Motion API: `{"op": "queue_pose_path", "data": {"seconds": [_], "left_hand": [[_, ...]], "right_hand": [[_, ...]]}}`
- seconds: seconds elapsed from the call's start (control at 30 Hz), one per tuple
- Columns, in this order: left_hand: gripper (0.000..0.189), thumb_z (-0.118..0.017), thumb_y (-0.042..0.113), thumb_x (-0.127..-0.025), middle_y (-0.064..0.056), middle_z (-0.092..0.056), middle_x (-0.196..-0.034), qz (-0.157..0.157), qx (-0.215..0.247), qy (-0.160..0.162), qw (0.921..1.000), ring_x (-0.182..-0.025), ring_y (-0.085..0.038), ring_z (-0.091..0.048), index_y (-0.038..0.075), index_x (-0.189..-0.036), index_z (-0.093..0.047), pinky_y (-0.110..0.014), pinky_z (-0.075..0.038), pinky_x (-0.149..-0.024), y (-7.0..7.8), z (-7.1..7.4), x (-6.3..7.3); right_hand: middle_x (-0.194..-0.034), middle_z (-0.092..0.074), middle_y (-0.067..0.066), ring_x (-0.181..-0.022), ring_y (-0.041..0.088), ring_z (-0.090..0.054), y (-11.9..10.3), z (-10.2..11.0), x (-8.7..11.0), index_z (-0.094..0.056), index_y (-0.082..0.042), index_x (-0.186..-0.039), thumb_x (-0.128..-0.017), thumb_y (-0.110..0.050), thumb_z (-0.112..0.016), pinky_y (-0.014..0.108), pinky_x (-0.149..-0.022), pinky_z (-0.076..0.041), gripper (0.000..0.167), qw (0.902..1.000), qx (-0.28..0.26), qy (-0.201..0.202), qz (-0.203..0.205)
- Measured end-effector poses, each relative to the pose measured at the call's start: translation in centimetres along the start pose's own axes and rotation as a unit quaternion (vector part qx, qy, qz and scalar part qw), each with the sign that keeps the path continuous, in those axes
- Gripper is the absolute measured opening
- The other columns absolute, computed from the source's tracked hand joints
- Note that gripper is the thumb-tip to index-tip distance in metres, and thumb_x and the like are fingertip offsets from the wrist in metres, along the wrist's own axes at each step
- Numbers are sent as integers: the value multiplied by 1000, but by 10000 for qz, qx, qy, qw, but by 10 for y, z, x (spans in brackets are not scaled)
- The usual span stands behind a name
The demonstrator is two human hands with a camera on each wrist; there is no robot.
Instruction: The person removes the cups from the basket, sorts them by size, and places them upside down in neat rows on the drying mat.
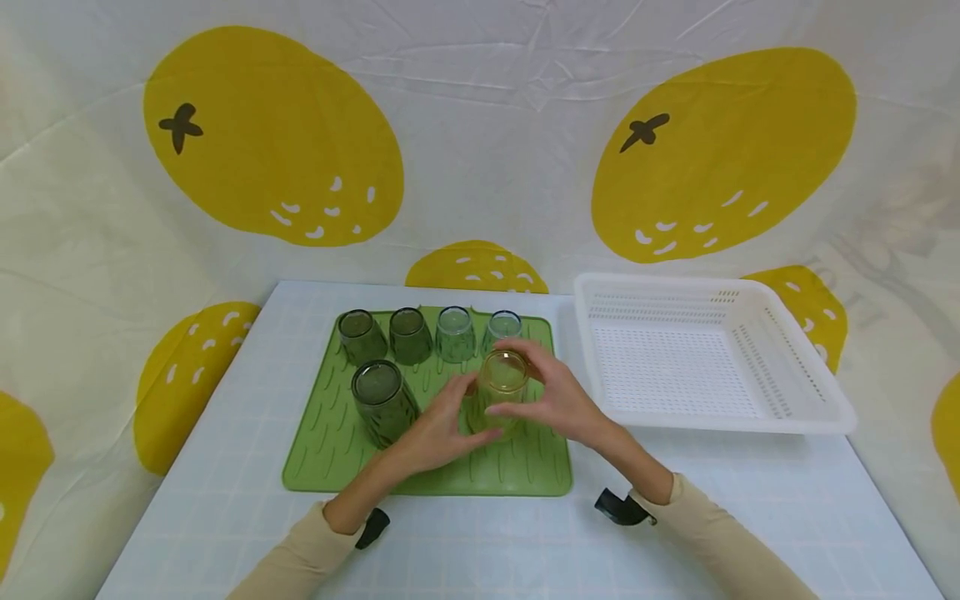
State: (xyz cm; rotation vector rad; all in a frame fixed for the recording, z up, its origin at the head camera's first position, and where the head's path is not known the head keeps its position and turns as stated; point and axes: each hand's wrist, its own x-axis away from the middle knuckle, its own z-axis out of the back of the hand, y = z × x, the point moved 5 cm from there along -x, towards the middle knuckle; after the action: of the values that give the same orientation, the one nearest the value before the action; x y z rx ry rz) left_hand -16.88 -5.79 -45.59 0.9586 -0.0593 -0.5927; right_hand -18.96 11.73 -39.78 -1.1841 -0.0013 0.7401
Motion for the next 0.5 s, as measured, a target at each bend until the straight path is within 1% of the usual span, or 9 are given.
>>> {"op": "queue_pose_path", "data": {"seconds": [0.03,0.07,0.2,0.33,0.5], "left_hand": [[82,-83,30,-89,-10,-49,-139,2,-31,-7,10000,-127,-24,-51,8,-153,-37,-48,-47,-106,0,0,1],[82,-83,30,-90,-11,-49,-140,-1,-53,-11,10000,-127,-24,-51,8,-153,-37,-49,-47,-105,0,0,1],[82,-83,29,-89,-11,-48,-142,-32,-128,-75,9999,-129,-25,-50,8,-154,-36,-50,-46,-106,-2,-1,2],[83,-83,29,-89,-11,-48,-142,-38,-146,-160,9998,-131,-25,-49,7,-154,-36,-50,-45,-108,-3,-1,3],[83,-82,32,-90,-13,-47,-143,81,-157,-280,9995,-134,-27,-48,7,-154,-35,-52,-44,-109,-2,1,5]], "right_hand": [[-144,-53,5,-128,26,-57,0,-1,0,-50,-9,-146,-75,-9,-93,36,-110,-46,83,10000,4,-1,11],[-143,-54,6,-128,28,-57,1,-2,0,-51,-11,-145,-75,-9,-93,37,-110,-46,82,10000,9,-10,19],[-140,-55,10,-126,32,-58,2,-6,2,-52,-9,-144,-75,-9,-93,40,-108,-47,80,10000,31,-58,53],[-138,-55,8,-124,29,-58,1,-10,2,-52,-10,-143,-76,-12,-93,43,-107,-49,79,9998,122,-156,70],[-140,-55,8,-127,25,-56,-1,-11,2,-50,-13,-146,-79,-17,-92,44,-106,-49,79,9988,362,-313,53]]}}
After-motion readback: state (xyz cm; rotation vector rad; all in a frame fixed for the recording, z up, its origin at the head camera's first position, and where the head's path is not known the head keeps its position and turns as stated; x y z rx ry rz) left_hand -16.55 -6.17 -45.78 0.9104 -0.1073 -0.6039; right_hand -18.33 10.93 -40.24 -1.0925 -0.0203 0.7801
